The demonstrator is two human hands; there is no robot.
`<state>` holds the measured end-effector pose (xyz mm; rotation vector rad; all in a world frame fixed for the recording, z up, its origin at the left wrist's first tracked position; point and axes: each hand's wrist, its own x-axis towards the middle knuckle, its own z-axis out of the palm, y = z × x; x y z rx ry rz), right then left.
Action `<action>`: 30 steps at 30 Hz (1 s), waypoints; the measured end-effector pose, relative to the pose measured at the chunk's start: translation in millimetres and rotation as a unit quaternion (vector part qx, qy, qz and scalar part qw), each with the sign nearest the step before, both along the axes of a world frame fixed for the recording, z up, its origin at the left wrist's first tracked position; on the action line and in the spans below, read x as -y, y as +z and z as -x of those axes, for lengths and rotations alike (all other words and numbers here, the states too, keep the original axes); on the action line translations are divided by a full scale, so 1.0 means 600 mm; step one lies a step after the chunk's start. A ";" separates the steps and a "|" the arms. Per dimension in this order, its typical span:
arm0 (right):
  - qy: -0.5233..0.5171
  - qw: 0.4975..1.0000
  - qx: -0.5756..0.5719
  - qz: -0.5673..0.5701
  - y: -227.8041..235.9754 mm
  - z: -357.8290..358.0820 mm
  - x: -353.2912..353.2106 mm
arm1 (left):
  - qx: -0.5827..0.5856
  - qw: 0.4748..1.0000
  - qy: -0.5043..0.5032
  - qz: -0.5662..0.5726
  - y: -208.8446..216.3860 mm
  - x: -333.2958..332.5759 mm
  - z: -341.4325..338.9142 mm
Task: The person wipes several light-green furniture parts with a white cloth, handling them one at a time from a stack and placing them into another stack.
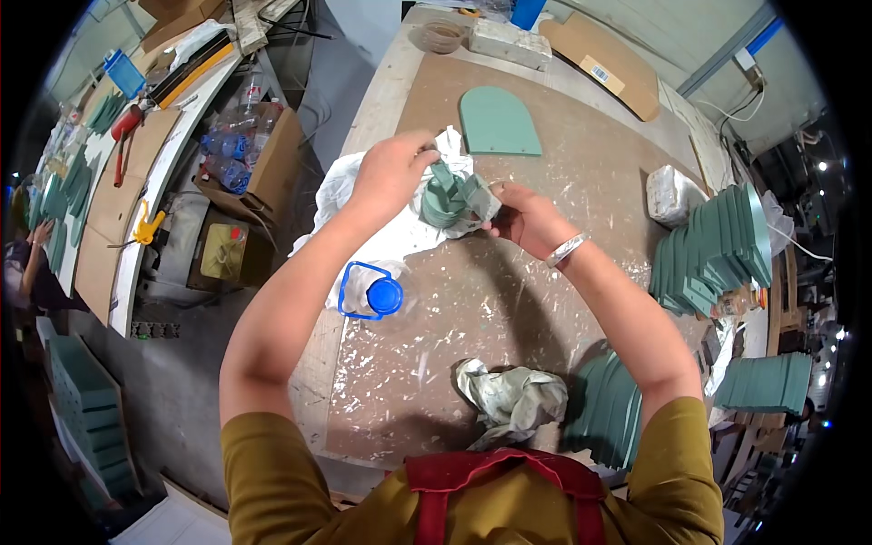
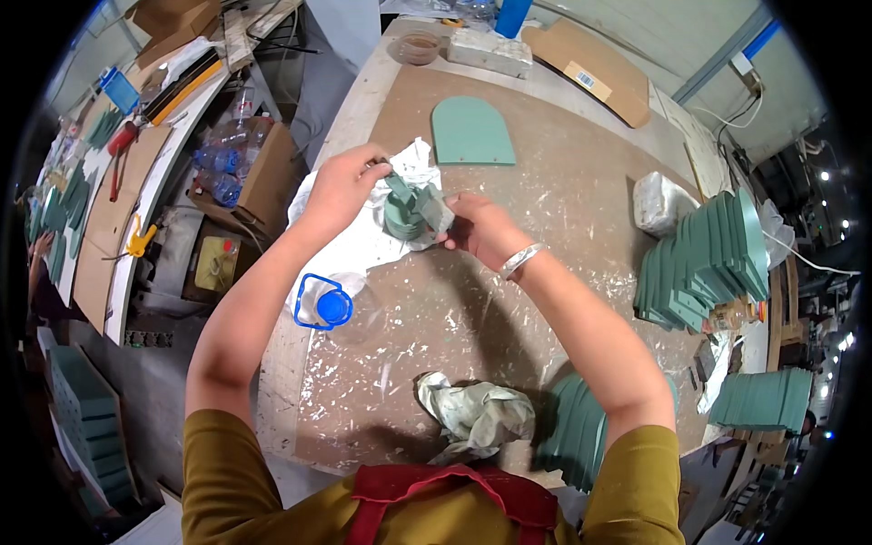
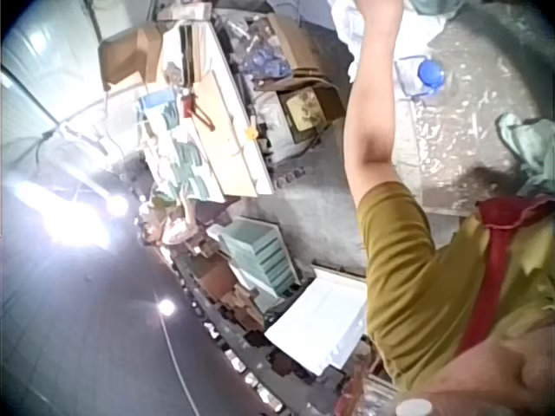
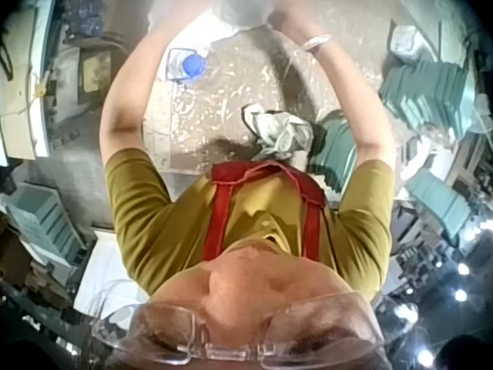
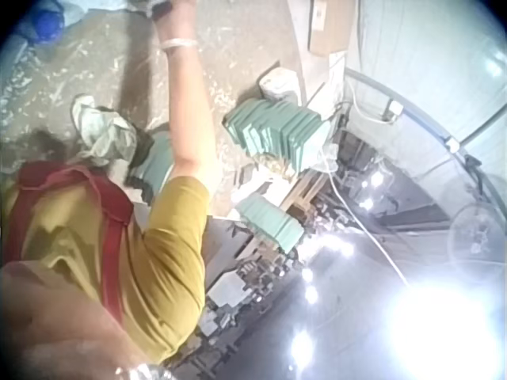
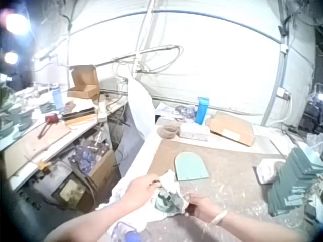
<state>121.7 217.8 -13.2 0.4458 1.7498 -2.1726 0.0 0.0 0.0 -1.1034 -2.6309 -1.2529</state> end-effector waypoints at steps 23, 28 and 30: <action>0.045 0.719 -0.427 -0.546 0.016 0.017 0.028 | 0.187 0.976 0.018 -0.107 -0.006 -0.004 0.019; 0.106 0.617 -0.423 -0.655 0.020 0.025 -0.002 | 0.157 0.985 0.016 -0.066 -0.008 -0.004 0.042; 0.105 0.597 -0.445 -0.659 0.029 0.025 -0.003 | 0.148 0.987 0.017 -0.058 -0.013 -0.006 0.054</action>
